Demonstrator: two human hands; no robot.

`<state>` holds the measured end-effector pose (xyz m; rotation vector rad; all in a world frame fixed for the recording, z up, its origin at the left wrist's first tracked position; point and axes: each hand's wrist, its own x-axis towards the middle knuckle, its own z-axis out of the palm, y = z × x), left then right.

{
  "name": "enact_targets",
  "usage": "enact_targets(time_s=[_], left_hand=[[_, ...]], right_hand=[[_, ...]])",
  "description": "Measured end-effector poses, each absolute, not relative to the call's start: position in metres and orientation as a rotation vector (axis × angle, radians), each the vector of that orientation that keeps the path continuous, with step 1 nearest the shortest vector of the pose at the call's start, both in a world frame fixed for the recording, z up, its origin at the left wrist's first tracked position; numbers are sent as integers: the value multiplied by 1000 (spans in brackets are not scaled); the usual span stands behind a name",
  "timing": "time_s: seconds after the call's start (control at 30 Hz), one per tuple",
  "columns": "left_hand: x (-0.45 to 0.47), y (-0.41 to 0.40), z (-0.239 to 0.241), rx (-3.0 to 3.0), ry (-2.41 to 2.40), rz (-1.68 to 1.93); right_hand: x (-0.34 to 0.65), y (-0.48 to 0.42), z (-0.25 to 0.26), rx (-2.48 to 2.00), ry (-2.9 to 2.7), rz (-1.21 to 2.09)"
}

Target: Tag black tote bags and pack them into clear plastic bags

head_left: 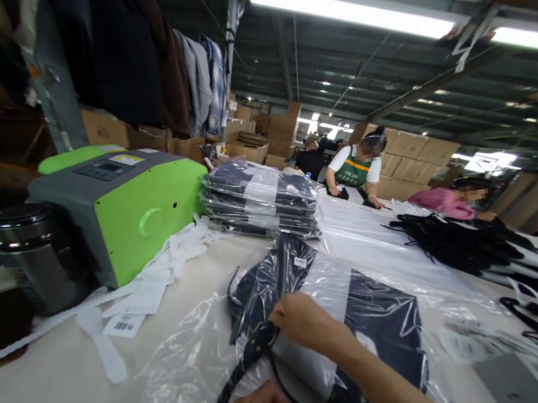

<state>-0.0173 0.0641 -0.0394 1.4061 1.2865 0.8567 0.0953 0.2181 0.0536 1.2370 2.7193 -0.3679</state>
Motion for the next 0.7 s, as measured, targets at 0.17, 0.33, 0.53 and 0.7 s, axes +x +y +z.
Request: enact_targets(time_s=[0.17,0.33,0.53,0.7], left_hand=[[-20,59,-33,1192,1156,1163],[-17,45,-15,1004,1001,1390],[5,17,11,1098,984,1366],[34,3,24,1358,1029,1242]], right_hand=[[161,169,68,1280,2532,-1720],[207,134,61,1537,2229,-2253],[225,85,57,1219,1931,-2734],[233,57,58,1249,2267,-2616]])
